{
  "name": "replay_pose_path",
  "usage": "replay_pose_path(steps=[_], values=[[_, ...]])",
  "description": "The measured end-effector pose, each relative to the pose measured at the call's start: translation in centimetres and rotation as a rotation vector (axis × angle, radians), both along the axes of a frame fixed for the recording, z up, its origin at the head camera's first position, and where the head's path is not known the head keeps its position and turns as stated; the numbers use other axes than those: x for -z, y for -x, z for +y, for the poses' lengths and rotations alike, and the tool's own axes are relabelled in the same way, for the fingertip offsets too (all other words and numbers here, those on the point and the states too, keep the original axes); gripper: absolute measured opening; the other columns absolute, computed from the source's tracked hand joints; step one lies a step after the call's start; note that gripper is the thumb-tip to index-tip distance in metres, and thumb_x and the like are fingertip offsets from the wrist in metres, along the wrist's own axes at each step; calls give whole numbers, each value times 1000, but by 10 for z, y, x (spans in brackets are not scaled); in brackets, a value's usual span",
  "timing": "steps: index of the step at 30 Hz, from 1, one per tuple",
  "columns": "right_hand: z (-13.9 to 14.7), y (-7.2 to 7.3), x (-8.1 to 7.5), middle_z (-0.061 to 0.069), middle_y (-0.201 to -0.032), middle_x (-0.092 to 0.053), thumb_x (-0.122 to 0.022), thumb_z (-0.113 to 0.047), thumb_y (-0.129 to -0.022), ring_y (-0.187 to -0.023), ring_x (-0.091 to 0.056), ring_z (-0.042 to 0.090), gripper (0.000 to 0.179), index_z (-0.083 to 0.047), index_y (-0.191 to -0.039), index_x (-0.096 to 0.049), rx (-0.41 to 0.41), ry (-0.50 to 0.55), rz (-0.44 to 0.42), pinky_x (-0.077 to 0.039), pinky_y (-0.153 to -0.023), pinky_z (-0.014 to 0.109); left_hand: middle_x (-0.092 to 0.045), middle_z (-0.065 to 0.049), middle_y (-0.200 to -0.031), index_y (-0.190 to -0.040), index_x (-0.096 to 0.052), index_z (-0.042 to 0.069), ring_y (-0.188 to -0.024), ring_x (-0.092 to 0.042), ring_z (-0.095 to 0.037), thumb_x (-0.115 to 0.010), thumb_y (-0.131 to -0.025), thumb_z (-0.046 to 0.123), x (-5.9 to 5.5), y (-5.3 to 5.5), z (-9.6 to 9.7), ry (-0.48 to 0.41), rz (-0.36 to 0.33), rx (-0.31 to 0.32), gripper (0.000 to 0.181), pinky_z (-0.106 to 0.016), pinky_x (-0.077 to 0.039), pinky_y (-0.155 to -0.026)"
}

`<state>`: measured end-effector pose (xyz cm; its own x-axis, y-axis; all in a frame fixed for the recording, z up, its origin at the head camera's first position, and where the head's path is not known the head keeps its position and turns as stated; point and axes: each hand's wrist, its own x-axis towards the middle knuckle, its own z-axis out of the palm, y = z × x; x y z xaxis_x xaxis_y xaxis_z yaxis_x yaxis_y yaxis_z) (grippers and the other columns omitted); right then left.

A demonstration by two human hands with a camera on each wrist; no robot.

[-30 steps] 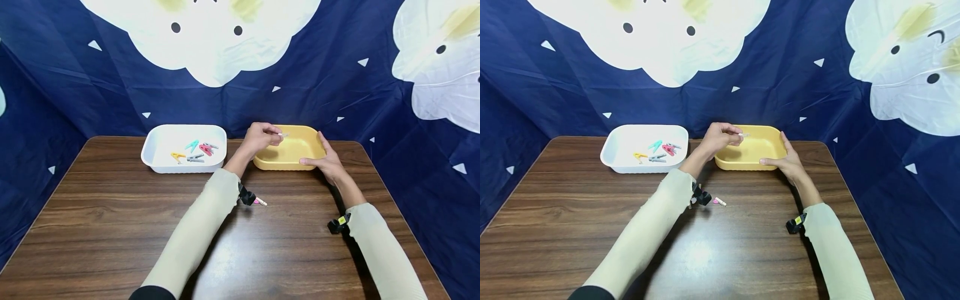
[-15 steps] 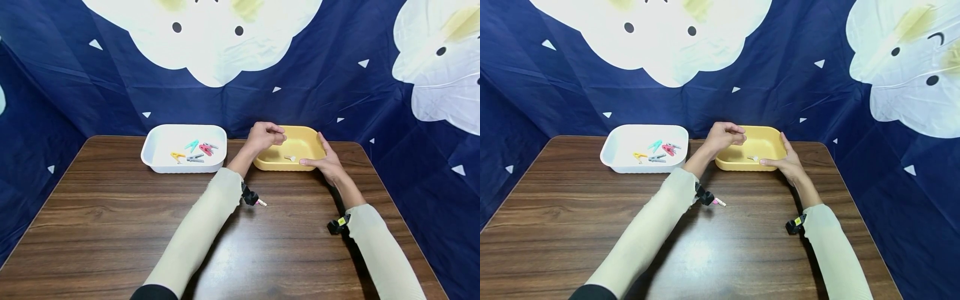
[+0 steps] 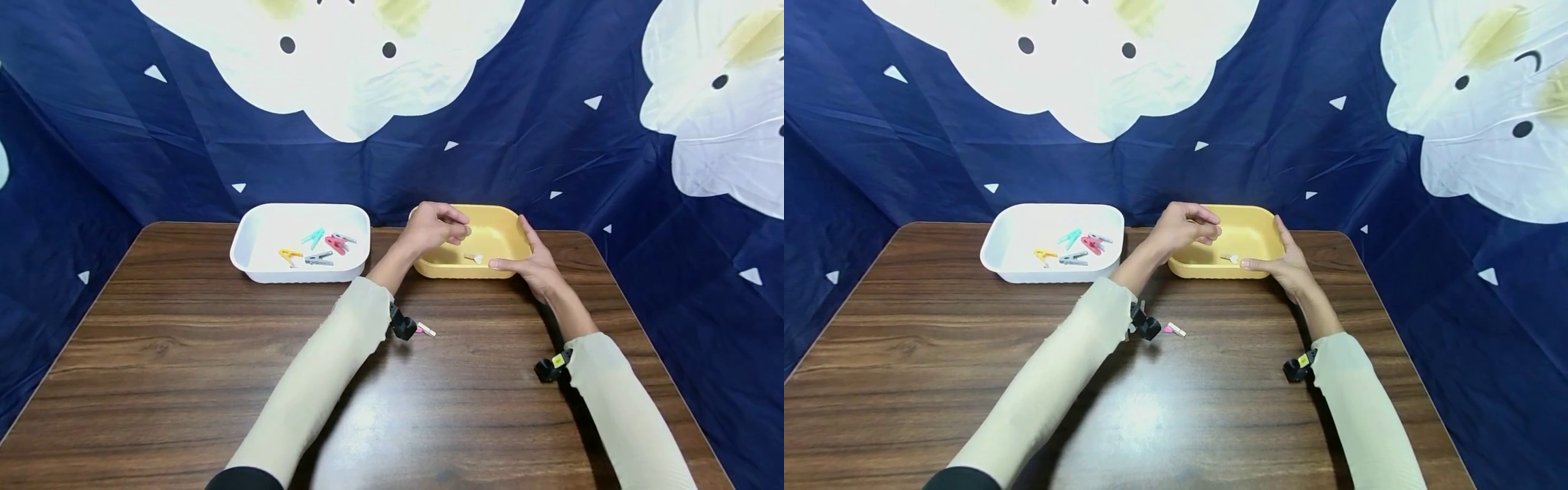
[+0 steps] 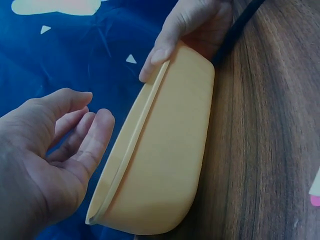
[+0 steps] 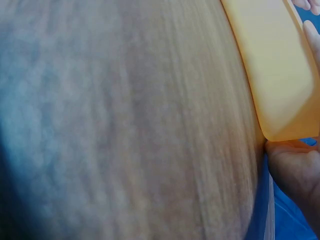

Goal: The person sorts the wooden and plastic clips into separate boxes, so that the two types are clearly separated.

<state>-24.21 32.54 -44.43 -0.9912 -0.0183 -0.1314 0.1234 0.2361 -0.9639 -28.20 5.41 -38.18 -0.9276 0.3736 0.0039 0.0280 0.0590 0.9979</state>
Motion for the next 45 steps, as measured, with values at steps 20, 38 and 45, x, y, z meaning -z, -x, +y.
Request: replay_pose_path(steps=[20, 38, 45], values=[[-2, 4, -4, -7, -193, -1, -90, 0, -91, -175, -21, 21, 133, -34, -183, -1, -2, 8, 11, -29, -140, 32, -76, -4, -84, -107, -80, -10, -74, -72, -13, -82, -98, -5, -7, -13, -6, 8, 48, 108, 10, -36, -69, -75], [-1, 1, -1, -9, -192, -1, -91, -2, -92, -174, -21, 21, 133, -36, -183, -1, -4, 9, -3, -31, -138, 30, -81, -7, -86, -104, -82, -8, -78, -75, -29, -85, -96, -3, -10, -35, -15, 24, 84, 199, 10, -26, -65, -70], [-1, 0, -1, -8, -192, 0, -90, -2, -93, -174, -23, 22, 132, -36, -183, 0, -9, 12, -4, -35, -135, 27, -83, -8, -94, -104, -84, -3, -92, -76, -48, -87, -97, 4, -14, -46, -19, 93, 112, 228, 10, -29, -66, -74]])
